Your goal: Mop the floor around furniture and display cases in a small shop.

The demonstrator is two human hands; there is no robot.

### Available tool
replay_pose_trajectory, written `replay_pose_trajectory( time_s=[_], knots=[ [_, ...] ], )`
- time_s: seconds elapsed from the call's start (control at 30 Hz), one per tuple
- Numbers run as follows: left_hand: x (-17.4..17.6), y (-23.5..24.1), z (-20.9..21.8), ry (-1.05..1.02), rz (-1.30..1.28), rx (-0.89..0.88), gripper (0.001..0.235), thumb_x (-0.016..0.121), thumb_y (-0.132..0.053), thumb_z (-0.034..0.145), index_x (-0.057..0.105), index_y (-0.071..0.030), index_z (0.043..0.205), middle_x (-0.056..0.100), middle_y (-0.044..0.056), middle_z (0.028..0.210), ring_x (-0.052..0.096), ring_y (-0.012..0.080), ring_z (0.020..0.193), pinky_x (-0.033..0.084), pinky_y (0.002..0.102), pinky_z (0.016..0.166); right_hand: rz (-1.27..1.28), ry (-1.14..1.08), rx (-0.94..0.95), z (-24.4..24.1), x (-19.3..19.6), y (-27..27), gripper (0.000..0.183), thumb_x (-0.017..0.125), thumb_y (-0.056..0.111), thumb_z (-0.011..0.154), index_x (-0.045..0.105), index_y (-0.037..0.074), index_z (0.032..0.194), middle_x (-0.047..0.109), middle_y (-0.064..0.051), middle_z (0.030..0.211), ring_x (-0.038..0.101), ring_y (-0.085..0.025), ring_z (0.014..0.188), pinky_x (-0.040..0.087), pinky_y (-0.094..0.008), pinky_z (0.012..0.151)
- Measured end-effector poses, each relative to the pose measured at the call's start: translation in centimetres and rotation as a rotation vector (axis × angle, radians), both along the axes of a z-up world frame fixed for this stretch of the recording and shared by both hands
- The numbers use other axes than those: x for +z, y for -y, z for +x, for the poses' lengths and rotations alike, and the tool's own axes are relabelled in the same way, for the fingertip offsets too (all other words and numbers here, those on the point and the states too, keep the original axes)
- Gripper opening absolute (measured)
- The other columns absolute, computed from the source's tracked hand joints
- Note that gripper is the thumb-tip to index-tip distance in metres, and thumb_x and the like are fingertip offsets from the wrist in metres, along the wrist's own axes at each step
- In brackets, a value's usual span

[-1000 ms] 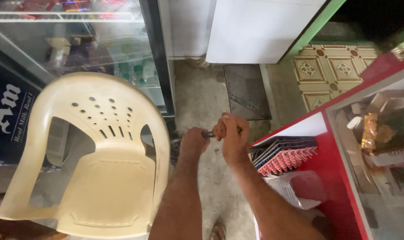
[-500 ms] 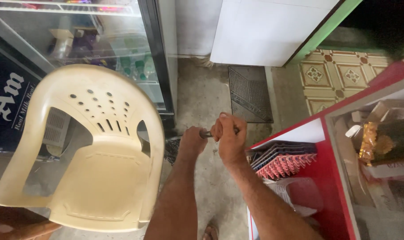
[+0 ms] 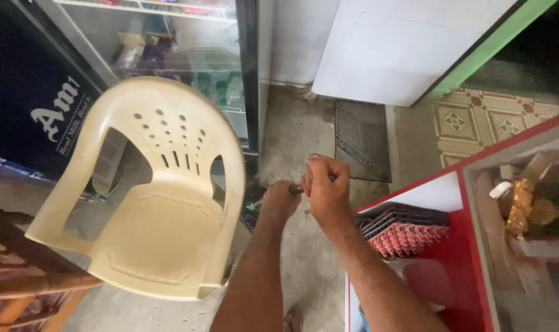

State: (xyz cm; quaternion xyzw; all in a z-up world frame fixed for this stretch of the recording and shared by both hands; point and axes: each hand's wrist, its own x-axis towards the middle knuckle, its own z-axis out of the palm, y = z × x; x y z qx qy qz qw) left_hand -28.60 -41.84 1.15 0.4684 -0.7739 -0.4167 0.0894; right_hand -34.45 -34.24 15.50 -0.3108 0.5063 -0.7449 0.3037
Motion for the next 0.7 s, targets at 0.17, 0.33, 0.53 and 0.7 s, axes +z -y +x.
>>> replay_pose_trajectory(
  time_s=[0.17, 0.33, 0.53, 0.7],
  knots=[
    [-1.9, 1.3, 1.9, 0.106, 0.050, -0.127, 0.035, 0.060, -0.043, 0.094, 0.077, -0.014, 0.099, 0.073, 0.019, 0.105, 0.069, 0.0399, 0.104, 0.055, 0.051, 0.090, 0.064, -0.045, 0.028, 2.5, 0.9, -0.1, 0.044, 0.052, 0.010, 0.100, 0.039, 0.009, 0.058, 0.036, 0.003, 0.051, 0.031, -0.007, 0.044, 0.027, -0.030, 0.043],
    [-2.0, 2.8, 5.6, 0.005, 0.169, -0.184, 0.034, 0.071, -0.037, 0.085, 0.074, -0.006, 0.100, 0.081, 0.019, 0.095, 0.079, 0.0316, 0.096, 0.059, 0.042, 0.090, 0.122, -0.152, 0.044, 4.9, 0.5, 0.2, 0.044, 0.053, 0.013, 0.100, 0.044, 0.007, 0.058, 0.041, 0.002, 0.050, 0.034, -0.007, 0.045, 0.028, -0.031, 0.044],
    [-3.5, 4.3, 9.9, -0.304, 0.165, -0.043, 0.048, 0.086, -0.017, 0.062, 0.071, -0.006, 0.107, 0.075, 0.014, 0.114, 0.071, 0.0262, 0.110, 0.055, 0.036, 0.097, 0.101, -0.219, 0.093, 6.3, 0.8, 2.2, 0.041, 0.053, 0.015, 0.100, 0.045, 0.008, 0.061, 0.041, 0.002, 0.053, 0.037, -0.008, 0.047, 0.030, -0.031, 0.046],
    [-6.1, 4.7, 13.2, -0.223, -0.086, 0.191, 0.041, 0.085, -0.021, 0.073, 0.071, -0.008, 0.110, 0.071, 0.016, 0.112, 0.069, 0.0335, 0.108, 0.055, 0.044, 0.093, 0.102, -0.183, 0.108, 7.5, 1.0, 4.9, 0.044, 0.053, 0.017, 0.101, 0.041, 0.009, 0.060, 0.035, 0.004, 0.052, 0.031, -0.008, 0.044, 0.027, -0.031, 0.042]
  ],
)
